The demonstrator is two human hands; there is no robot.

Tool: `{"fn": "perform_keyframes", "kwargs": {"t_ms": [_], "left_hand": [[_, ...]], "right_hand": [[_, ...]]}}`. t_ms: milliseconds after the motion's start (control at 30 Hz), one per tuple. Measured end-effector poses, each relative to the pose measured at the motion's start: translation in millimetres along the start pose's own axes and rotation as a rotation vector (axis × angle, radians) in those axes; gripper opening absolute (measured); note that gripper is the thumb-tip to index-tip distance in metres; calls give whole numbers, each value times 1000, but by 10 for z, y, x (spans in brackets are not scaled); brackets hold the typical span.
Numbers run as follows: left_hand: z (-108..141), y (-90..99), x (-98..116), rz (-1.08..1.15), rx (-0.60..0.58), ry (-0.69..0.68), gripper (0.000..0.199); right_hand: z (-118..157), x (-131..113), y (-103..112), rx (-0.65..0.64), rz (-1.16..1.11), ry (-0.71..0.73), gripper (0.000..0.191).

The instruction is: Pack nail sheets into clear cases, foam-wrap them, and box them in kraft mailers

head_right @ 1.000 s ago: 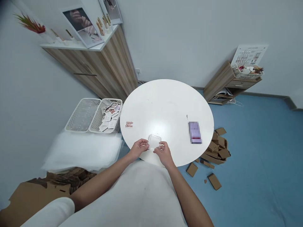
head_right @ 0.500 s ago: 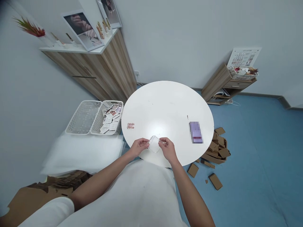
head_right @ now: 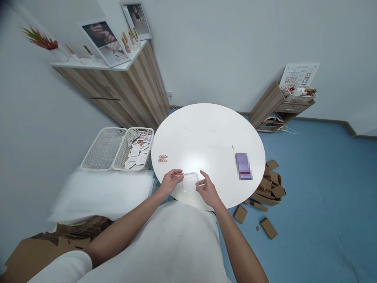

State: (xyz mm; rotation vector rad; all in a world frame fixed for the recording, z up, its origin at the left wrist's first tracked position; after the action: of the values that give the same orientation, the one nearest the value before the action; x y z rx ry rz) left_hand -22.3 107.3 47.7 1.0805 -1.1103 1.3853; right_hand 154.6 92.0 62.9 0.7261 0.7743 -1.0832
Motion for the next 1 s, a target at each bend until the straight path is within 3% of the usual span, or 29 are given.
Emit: {"fn": "perform_keyframes", "kwargs": {"t_ms": [167,367,733,1000], "left_hand": [[-13,22,16,-37,12,25,40],[-41,-26,49,-65,-3,15,38],[-39,-246,184,-18,-240,-67,34],[-58,-183,136,-31,-162,-42,44]], "right_hand": [[96,-83,-91,-67,128,62,66],[58,-13,-52,-27,173,48,72],[9,13,81,31,28,36,68],[9,-16,83,-21,-13,55,67]]}}
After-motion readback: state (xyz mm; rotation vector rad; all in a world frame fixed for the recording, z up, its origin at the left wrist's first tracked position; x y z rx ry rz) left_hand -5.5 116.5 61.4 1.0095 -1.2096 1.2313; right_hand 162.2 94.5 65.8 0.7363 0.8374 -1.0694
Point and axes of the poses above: each hand's wrist, its own z-axis away from the middle knuckle, its own y-axis out of the back of the hand, x = y × z, the point moved 10 cm from there along -z, towards the middle knuckle, and after that the axes turned 10 degrees about -y, right-handed, at the moved point
